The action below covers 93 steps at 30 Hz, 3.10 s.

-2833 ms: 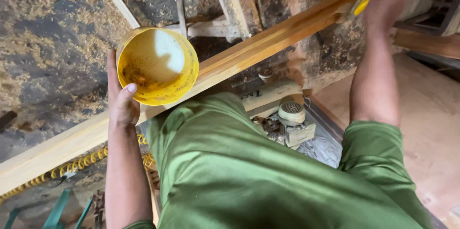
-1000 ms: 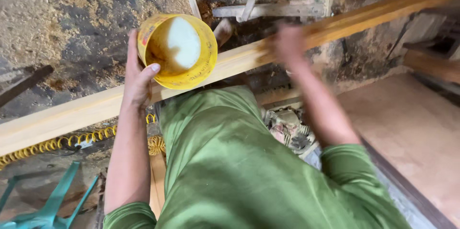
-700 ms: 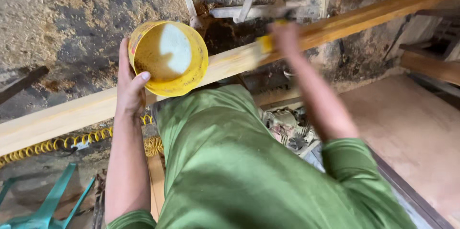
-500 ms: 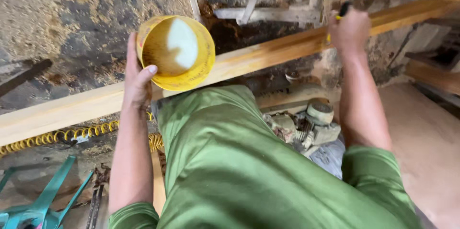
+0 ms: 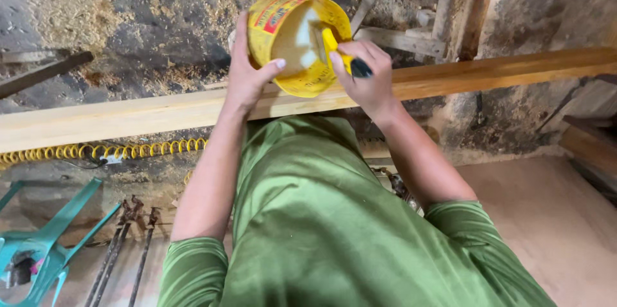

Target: The person applies a liquid finish to a wooden frame using a paintbrush. They repeatedly dip the brush into a yellow container and brush the liquid onto the frame's surface.

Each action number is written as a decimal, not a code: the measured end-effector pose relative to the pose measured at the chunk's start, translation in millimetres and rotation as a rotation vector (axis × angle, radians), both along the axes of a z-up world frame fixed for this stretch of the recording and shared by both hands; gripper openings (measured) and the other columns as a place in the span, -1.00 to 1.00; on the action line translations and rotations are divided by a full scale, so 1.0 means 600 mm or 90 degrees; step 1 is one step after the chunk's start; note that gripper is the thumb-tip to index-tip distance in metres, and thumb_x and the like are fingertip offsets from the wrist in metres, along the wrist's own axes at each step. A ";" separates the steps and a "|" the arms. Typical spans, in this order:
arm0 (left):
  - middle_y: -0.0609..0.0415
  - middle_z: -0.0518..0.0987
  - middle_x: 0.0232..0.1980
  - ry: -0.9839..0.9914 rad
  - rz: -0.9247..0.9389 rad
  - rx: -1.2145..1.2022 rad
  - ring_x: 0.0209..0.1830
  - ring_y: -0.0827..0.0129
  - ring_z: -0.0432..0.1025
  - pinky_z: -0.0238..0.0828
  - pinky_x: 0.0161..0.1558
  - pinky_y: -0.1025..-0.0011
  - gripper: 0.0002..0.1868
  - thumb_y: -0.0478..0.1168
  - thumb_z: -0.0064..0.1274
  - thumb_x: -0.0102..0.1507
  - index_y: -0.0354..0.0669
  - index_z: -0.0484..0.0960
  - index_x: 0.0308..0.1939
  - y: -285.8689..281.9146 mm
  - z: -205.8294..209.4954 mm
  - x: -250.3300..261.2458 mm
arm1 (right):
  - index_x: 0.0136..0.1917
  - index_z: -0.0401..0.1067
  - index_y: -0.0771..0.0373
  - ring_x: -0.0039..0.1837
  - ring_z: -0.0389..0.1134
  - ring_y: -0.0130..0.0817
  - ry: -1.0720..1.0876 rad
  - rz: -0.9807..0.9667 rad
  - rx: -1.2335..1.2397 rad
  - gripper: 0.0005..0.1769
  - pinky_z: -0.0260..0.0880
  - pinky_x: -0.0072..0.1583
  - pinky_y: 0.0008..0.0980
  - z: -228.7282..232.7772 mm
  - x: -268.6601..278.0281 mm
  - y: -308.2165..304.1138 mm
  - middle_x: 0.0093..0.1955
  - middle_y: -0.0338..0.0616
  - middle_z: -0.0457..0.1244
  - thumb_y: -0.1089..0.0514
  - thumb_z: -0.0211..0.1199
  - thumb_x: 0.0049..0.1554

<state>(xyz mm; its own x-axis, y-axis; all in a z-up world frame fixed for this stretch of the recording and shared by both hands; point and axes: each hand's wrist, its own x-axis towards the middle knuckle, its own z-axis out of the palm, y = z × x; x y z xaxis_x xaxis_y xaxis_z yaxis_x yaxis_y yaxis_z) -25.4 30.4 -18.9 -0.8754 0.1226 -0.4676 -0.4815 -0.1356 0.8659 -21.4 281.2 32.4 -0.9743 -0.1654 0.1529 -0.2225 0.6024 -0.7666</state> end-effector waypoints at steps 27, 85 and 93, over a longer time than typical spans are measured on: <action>-0.24 0.20 0.65 -0.079 0.033 0.103 0.66 -0.01 0.18 0.12 0.65 0.16 0.30 0.00 0.36 0.02 -0.20 -0.09 0.69 -0.227 -0.054 0.017 | -0.12 0.39 0.33 -0.18 0.33 -0.31 -0.350 -0.424 0.402 -0.67 0.34 -0.13 -0.27 -0.112 0.084 0.391 -0.17 -0.05 0.30 0.04 0.30 0.33; -0.10 0.22 0.61 -0.093 0.133 0.239 0.64 0.08 0.16 0.13 0.71 0.04 0.27 0.11 0.42 0.05 -0.19 0.01 0.67 -0.247 0.062 0.049 | -0.16 0.56 0.27 -0.31 0.43 -0.03 -0.389 -0.165 0.211 -0.59 0.42 -0.20 -0.10 -0.251 0.056 -0.104 -0.35 0.05 0.38 -0.14 0.29 0.22; -0.09 0.21 0.64 -0.091 0.175 0.241 0.67 0.09 0.14 0.09 0.74 0.08 0.30 0.10 0.44 0.04 -0.19 -0.01 0.68 -0.247 0.060 0.061 | -0.07 0.48 0.28 -0.26 0.42 -0.17 -0.421 -0.343 0.462 -0.57 0.39 -0.24 -0.18 -0.175 0.032 0.309 -0.29 -0.03 0.36 -0.14 0.12 0.36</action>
